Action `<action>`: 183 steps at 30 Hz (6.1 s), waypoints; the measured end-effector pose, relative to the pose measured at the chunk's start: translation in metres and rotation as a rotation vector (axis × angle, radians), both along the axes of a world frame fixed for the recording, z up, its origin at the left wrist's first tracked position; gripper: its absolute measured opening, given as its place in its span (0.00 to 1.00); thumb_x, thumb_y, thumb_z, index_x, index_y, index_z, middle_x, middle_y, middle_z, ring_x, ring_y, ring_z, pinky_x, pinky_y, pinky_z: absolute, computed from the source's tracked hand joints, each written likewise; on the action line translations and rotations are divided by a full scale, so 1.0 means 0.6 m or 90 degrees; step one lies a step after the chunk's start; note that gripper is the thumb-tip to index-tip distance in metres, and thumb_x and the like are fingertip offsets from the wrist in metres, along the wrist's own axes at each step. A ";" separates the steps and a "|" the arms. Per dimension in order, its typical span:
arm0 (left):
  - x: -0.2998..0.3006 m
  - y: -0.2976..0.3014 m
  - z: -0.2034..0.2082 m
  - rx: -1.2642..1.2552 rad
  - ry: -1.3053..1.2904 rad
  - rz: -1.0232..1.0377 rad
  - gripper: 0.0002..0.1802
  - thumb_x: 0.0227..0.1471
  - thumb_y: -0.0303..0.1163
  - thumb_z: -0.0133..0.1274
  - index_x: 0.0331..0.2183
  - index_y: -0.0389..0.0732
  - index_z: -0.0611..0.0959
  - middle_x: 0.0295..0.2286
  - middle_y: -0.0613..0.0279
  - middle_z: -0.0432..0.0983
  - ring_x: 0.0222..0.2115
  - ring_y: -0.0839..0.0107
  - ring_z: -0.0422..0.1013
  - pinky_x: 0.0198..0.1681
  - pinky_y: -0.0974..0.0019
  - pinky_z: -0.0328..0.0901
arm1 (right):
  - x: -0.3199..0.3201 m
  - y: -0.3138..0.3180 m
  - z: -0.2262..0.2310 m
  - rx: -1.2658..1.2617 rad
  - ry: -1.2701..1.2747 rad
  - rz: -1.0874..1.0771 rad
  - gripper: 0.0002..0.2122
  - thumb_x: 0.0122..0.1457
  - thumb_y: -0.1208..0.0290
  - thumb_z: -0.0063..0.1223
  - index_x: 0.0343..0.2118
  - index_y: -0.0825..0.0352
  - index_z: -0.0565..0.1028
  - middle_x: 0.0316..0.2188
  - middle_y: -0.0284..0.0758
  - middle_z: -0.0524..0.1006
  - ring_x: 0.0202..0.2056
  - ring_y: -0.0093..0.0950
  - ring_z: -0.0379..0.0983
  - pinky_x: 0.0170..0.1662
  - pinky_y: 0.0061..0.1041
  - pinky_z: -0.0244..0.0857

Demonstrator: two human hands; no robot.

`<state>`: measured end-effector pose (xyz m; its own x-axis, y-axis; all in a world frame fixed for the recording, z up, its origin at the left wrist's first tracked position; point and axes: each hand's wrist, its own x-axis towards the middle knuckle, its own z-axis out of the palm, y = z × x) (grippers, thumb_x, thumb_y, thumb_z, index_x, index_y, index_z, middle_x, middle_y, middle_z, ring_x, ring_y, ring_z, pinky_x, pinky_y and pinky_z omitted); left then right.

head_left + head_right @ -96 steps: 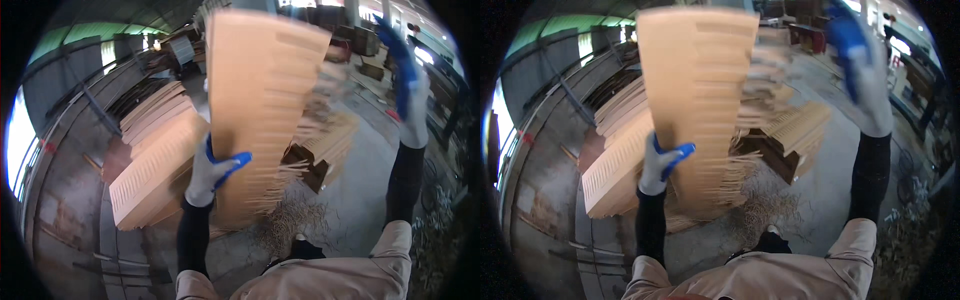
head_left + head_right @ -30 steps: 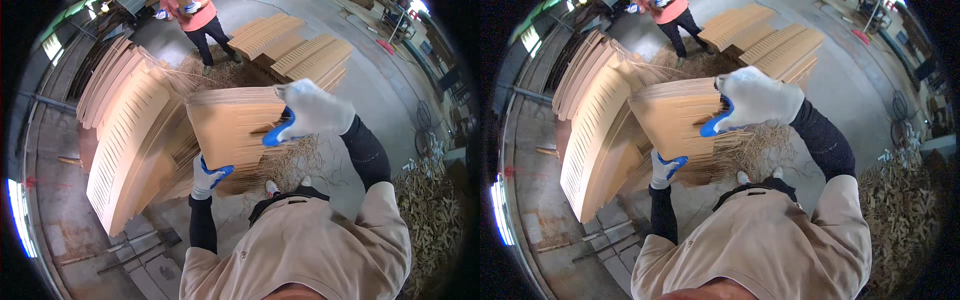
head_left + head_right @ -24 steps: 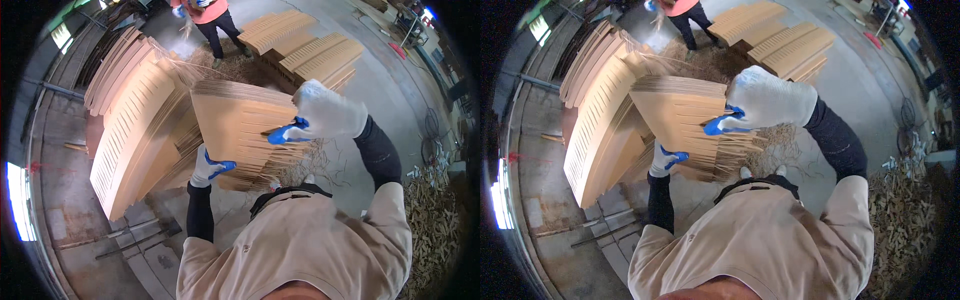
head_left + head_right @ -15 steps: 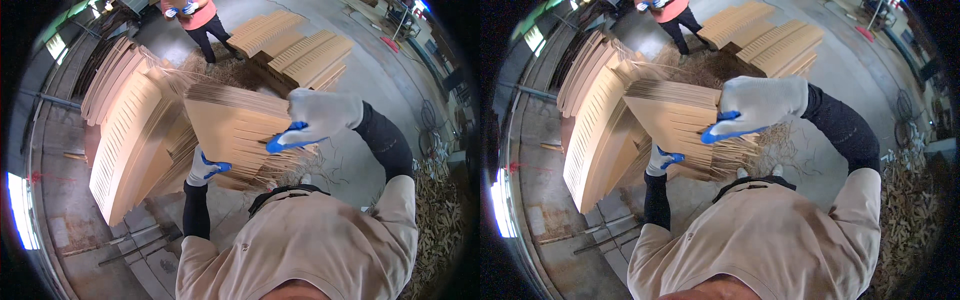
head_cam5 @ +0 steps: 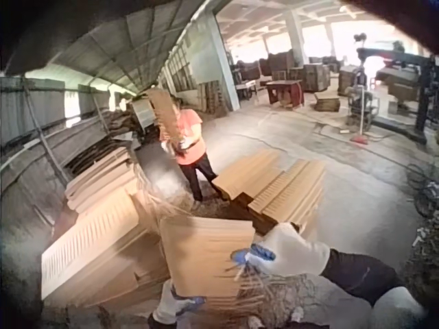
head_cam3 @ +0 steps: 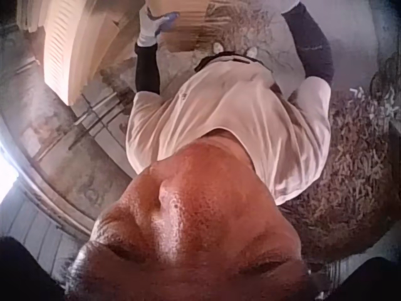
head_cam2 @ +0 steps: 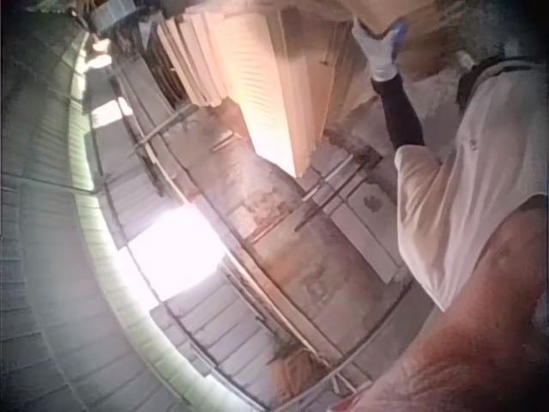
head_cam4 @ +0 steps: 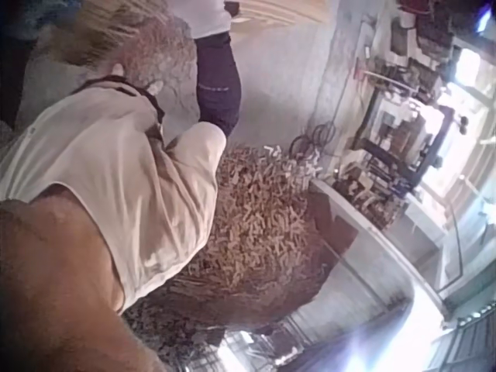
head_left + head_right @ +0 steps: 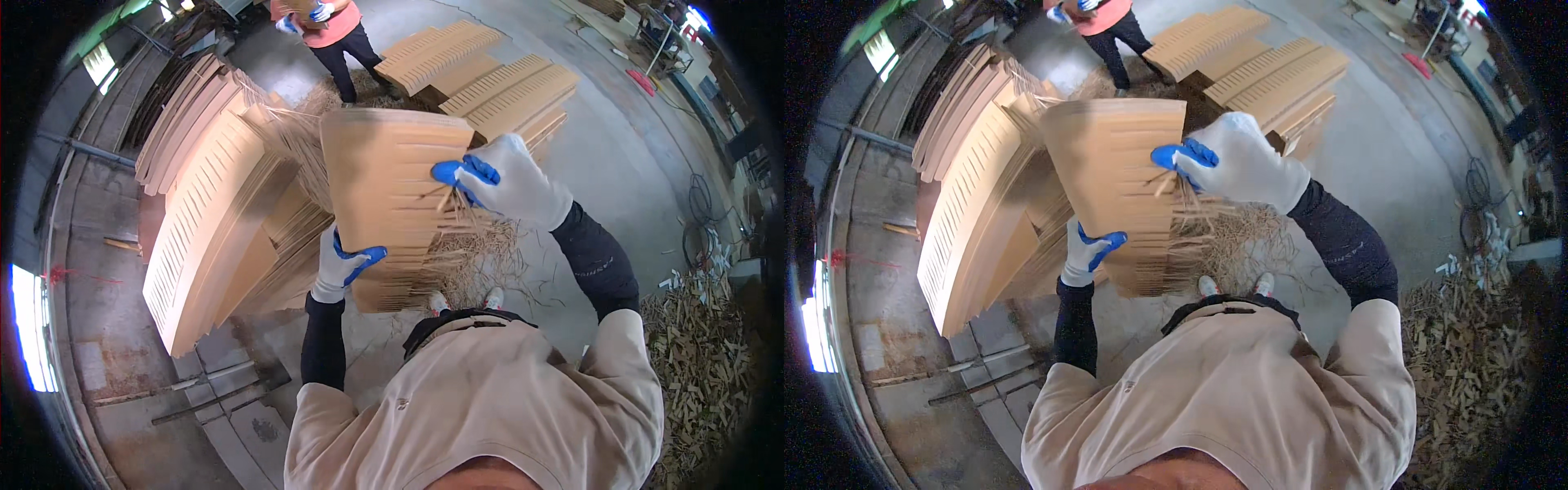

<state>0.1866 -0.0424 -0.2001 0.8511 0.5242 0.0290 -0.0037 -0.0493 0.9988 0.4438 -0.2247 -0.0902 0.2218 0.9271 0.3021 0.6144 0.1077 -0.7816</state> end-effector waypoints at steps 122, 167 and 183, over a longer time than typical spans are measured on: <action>-0.051 0.065 0.050 -0.006 -0.031 0.056 0.20 0.33 0.30 0.61 0.32 0.32 0.76 0.21 0.60 0.76 0.23 0.71 0.75 0.28 0.72 0.71 | 0.076 -0.036 -0.006 -0.015 -0.070 0.063 0.18 0.45 0.64 0.57 0.39 0.69 0.72 0.26 0.44 0.76 0.30 0.36 0.75 0.34 0.34 0.67; -0.042 0.068 0.070 0.014 0.001 0.046 0.27 0.32 0.35 0.64 0.35 0.33 0.74 0.26 0.60 0.76 0.27 0.72 0.74 0.32 0.70 0.70 | 0.057 -0.024 -0.038 0.059 -0.264 0.101 0.35 0.38 0.53 0.65 0.46 0.73 0.66 0.44 0.47 0.69 0.41 0.44 0.69 0.44 0.35 0.64; -0.007 0.015 0.090 -0.127 -0.056 -0.087 0.46 0.27 0.38 0.67 0.49 0.31 0.66 0.34 0.55 0.75 0.34 0.66 0.74 0.38 0.67 0.68 | -0.033 0.028 -0.039 0.113 0.078 0.441 0.16 0.54 0.63 0.54 0.17 0.71 0.71 0.09 0.38 0.64 0.11 0.28 0.62 0.17 0.24 0.56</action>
